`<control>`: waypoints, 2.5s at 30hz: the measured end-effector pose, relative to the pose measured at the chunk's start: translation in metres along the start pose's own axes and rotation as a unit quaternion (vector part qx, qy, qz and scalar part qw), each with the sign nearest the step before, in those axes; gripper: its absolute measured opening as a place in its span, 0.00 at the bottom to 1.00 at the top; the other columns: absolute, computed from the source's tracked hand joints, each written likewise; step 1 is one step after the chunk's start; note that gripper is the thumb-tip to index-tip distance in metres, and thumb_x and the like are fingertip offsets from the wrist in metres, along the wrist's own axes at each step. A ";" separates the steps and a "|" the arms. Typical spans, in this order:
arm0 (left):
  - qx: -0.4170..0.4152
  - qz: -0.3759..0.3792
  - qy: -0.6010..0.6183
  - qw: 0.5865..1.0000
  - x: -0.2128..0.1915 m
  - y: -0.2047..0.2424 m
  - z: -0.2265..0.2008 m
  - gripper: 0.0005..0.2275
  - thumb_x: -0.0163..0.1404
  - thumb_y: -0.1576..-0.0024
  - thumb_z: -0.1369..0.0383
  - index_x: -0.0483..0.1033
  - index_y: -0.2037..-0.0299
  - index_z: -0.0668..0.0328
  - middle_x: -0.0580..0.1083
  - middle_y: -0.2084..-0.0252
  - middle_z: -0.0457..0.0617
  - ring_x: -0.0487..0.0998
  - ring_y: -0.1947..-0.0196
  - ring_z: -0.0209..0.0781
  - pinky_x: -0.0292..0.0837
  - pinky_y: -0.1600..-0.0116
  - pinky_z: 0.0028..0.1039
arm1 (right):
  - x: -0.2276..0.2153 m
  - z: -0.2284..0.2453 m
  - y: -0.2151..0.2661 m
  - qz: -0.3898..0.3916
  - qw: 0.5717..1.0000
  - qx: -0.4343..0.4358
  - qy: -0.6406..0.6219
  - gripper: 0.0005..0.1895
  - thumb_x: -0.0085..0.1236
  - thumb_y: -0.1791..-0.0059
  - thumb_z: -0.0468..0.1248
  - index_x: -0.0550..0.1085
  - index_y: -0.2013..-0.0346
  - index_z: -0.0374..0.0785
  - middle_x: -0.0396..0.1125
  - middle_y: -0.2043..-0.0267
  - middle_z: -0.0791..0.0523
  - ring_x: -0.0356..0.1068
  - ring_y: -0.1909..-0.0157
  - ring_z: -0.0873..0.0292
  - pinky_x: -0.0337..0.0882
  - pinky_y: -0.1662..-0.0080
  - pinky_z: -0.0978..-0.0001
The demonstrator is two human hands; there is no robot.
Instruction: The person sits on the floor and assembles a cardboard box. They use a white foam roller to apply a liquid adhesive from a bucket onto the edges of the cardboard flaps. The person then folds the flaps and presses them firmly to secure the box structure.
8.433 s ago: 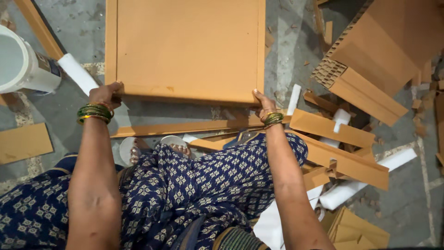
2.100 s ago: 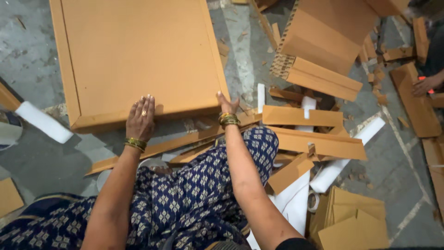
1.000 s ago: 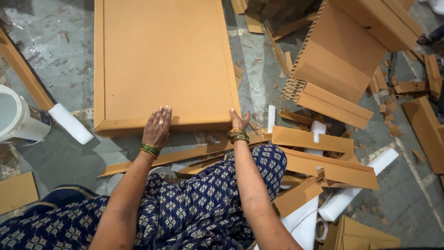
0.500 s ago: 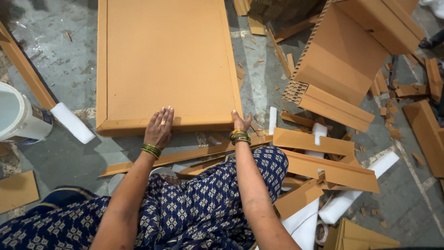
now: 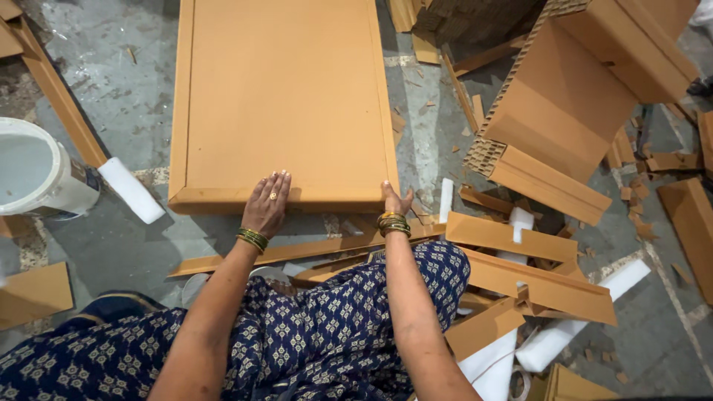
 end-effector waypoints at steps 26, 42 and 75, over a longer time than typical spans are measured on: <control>-0.003 0.012 0.003 1.000 -0.004 0.000 -0.001 0.29 0.42 0.43 0.72 0.57 0.28 0.66 0.64 0.29 0.57 0.63 0.28 0.49 0.52 0.24 0.38 | 0.003 0.001 0.003 0.014 0.995 0.030 -0.096 0.56 0.77 0.63 0.42 0.54 0.29 0.30 0.56 0.29 0.42 0.61 0.32 0.47 0.61 0.33 0.59; -0.008 0.031 -0.005 0.999 -0.003 -0.001 -0.001 0.32 0.46 0.47 0.72 0.56 0.28 0.65 0.64 0.29 0.56 0.62 0.28 0.47 0.52 0.24 0.37 | 0.001 0.003 0.005 0.011 0.996 0.011 -0.093 0.56 0.77 0.65 0.44 0.57 0.30 0.29 0.59 0.31 0.42 0.63 0.34 0.47 0.63 0.35 0.60; -0.011 0.056 0.005 0.998 -0.002 -0.001 0.000 0.37 0.54 0.51 0.69 0.56 0.27 0.62 0.62 0.27 0.54 0.61 0.27 0.46 0.52 0.24 0.37 | 0.005 -0.005 -0.003 -0.008 0.998 -0.001 -0.070 0.56 0.79 0.65 0.45 0.59 0.32 0.26 0.59 0.33 0.42 0.63 0.36 0.48 0.63 0.36 0.59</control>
Point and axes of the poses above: each hand's wrist, its own y-axis away from the middle knuckle, its own x-axis out of the palm, z = x × y, the point moved 6 cm from there along -y, towards the middle knuckle
